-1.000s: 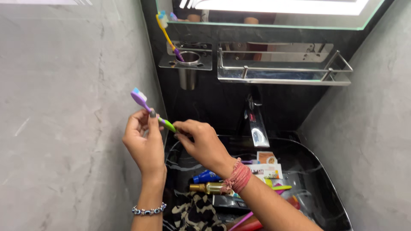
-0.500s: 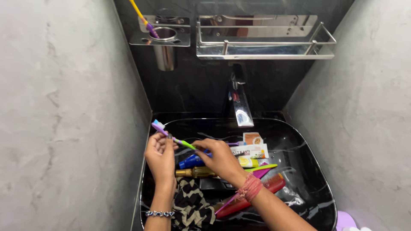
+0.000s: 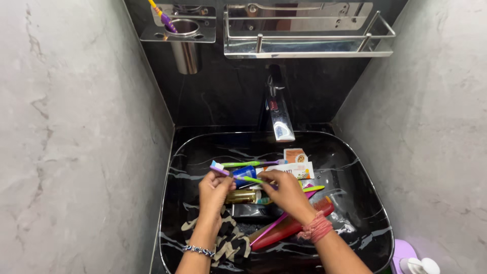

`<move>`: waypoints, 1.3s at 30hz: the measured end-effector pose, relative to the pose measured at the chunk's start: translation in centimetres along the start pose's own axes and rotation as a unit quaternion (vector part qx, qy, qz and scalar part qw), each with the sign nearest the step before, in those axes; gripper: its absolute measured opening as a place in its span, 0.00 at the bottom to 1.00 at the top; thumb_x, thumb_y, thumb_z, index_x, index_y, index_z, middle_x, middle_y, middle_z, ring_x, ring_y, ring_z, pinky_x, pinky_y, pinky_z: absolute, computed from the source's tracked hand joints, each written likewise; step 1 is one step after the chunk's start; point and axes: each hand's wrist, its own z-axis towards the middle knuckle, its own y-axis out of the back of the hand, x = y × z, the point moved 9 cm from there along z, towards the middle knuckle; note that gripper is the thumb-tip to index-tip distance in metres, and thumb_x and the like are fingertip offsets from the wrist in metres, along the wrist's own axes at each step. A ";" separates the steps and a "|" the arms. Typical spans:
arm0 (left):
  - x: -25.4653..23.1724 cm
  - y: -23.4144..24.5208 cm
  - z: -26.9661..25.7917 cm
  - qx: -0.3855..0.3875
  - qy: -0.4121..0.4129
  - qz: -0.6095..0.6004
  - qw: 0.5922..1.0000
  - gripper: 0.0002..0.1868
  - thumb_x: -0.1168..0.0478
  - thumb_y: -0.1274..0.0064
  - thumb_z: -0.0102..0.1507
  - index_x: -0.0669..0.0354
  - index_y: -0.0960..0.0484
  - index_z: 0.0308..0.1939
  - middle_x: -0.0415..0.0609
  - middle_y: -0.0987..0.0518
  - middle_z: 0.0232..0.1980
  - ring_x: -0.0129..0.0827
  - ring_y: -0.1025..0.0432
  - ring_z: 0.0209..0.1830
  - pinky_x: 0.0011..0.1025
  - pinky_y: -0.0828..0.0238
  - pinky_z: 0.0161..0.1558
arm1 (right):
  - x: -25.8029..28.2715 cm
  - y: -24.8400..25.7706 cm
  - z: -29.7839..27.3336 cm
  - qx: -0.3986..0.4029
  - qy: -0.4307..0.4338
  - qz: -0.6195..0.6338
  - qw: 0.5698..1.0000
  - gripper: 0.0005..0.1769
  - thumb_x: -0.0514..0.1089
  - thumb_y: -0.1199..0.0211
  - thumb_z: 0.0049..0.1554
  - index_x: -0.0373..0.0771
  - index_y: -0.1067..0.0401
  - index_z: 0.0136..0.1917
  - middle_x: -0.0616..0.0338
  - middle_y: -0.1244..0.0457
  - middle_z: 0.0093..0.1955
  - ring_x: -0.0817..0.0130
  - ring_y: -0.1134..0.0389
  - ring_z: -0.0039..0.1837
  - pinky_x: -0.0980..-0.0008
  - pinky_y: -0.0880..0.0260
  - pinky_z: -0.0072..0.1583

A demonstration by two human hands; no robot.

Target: The person removes combs, toothbrushes, and toothpaste from a wall-mounted holder above a bathroom sink and places them into the sink basin. They then use a patterned cloth to wipe the metal holder and a cylindrical cup, cleaning the surfaces before the clip ends.

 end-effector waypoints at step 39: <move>0.1 -0.1 -0.8 -0.036 -0.080 0.313 0.946 0.20 0.65 0.46 0.60 0.57 0.17 0.56 0.54 0.12 0.40 0.36 0.16 0.40 0.32 0.22 0.47 | -2.1 1.3 -0.7 0.068 -0.059 -0.160 0.983 0.29 0.38 0.34 0.48 0.46 0.26 0.65 0.53 0.28 0.47 0.54 0.26 0.50 0.58 0.27 0.54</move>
